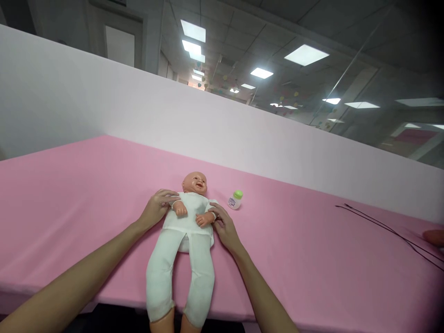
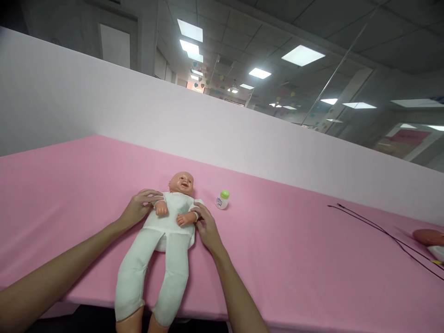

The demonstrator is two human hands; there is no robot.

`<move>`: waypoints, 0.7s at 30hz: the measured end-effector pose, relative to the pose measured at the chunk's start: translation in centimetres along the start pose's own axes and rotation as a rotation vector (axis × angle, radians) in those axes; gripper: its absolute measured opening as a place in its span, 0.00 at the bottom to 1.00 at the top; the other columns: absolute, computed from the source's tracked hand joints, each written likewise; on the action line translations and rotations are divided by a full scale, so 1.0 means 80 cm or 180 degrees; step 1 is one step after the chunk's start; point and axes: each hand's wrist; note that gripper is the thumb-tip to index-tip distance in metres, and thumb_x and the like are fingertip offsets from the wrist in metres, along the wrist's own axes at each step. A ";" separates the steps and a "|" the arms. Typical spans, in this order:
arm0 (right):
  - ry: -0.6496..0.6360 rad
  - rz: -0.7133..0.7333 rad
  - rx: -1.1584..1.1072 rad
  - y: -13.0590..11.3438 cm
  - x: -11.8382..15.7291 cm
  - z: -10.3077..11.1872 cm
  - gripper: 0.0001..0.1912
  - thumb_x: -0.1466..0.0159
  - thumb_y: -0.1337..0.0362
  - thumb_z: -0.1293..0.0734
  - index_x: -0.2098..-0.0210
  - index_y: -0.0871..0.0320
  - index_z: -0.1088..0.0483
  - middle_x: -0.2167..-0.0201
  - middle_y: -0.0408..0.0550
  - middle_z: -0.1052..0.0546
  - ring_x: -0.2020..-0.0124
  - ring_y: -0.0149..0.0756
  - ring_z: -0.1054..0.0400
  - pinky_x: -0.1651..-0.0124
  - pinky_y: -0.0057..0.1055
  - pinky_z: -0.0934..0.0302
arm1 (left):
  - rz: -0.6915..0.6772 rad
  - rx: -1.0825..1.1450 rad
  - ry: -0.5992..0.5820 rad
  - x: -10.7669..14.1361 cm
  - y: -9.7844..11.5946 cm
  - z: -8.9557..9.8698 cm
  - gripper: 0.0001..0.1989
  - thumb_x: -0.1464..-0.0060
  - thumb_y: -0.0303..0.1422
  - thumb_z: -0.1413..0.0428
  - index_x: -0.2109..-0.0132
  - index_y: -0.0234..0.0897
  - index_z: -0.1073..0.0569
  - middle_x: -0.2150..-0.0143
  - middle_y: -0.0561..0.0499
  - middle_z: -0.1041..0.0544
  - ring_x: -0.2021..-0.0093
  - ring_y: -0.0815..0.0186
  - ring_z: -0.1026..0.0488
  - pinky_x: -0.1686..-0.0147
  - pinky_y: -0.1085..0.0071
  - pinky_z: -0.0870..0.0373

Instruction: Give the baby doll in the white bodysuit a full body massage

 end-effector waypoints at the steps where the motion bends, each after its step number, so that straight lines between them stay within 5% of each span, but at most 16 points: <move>1: 0.0041 -0.0029 -0.0036 0.000 0.000 -0.001 0.17 0.36 0.63 0.33 0.48 0.48 0.22 0.35 0.48 0.26 0.31 0.49 0.37 0.30 0.53 0.40 | 0.0042 -0.0006 0.0044 0.000 0.000 0.000 0.18 0.49 0.29 0.47 0.57 0.47 0.14 0.50 0.48 0.16 0.46 0.53 0.23 0.47 0.55 0.26; 6: 0.0949 -0.0675 -0.0953 0.000 -0.006 -0.002 0.28 0.41 0.51 0.24 0.44 0.51 0.29 0.47 0.52 0.20 0.52 0.46 0.23 0.51 0.43 0.26 | 0.0649 0.0249 0.0675 -0.001 -0.006 0.002 0.19 0.43 0.38 0.41 0.46 0.41 0.20 0.49 0.45 0.17 0.52 0.54 0.21 0.58 0.63 0.24; 9: 0.1468 -0.1123 -0.1301 0.007 -0.007 0.004 0.28 0.43 0.45 0.23 0.50 0.52 0.29 0.65 0.46 0.19 0.68 0.41 0.25 0.68 0.36 0.30 | 0.1330 0.0592 0.1199 -0.003 -0.012 0.008 0.24 0.44 0.45 0.39 0.45 0.37 0.25 0.59 0.45 0.18 0.61 0.56 0.20 0.65 0.64 0.23; 12: 0.1656 -0.1400 -0.1479 0.012 -0.006 0.010 0.24 0.44 0.43 0.23 0.60 0.52 0.29 0.73 0.44 0.22 0.73 0.39 0.27 0.73 0.34 0.34 | 0.1889 0.0834 0.1373 -0.005 -0.015 0.015 0.25 0.47 0.46 0.37 0.47 0.35 0.26 0.66 0.49 0.21 0.69 0.59 0.22 0.70 0.65 0.24; 16: 0.1504 -0.1128 -0.1394 0.004 -0.007 0.013 0.26 0.41 0.48 0.23 0.50 0.52 0.29 0.62 0.46 0.19 0.68 0.40 0.24 0.69 0.34 0.31 | 0.1403 0.0673 0.1286 -0.007 -0.009 0.016 0.32 0.48 0.44 0.36 0.39 0.37 0.28 0.63 0.49 0.20 0.64 0.57 0.21 0.66 0.65 0.24; 21: 0.0568 -0.0276 -0.0606 -0.008 -0.004 0.007 0.21 0.36 0.60 0.29 0.44 0.50 0.27 0.39 0.51 0.23 0.42 0.47 0.26 0.40 0.47 0.31 | 0.0314 0.0148 0.0397 -0.003 -0.004 0.006 0.16 0.45 0.32 0.43 0.52 0.41 0.17 0.50 0.47 0.16 0.50 0.54 0.22 0.56 0.62 0.24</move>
Point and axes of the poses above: each hand's wrist, its own x-axis away from the middle knuckle, its own z-axis out of the back of the hand, y = z × x
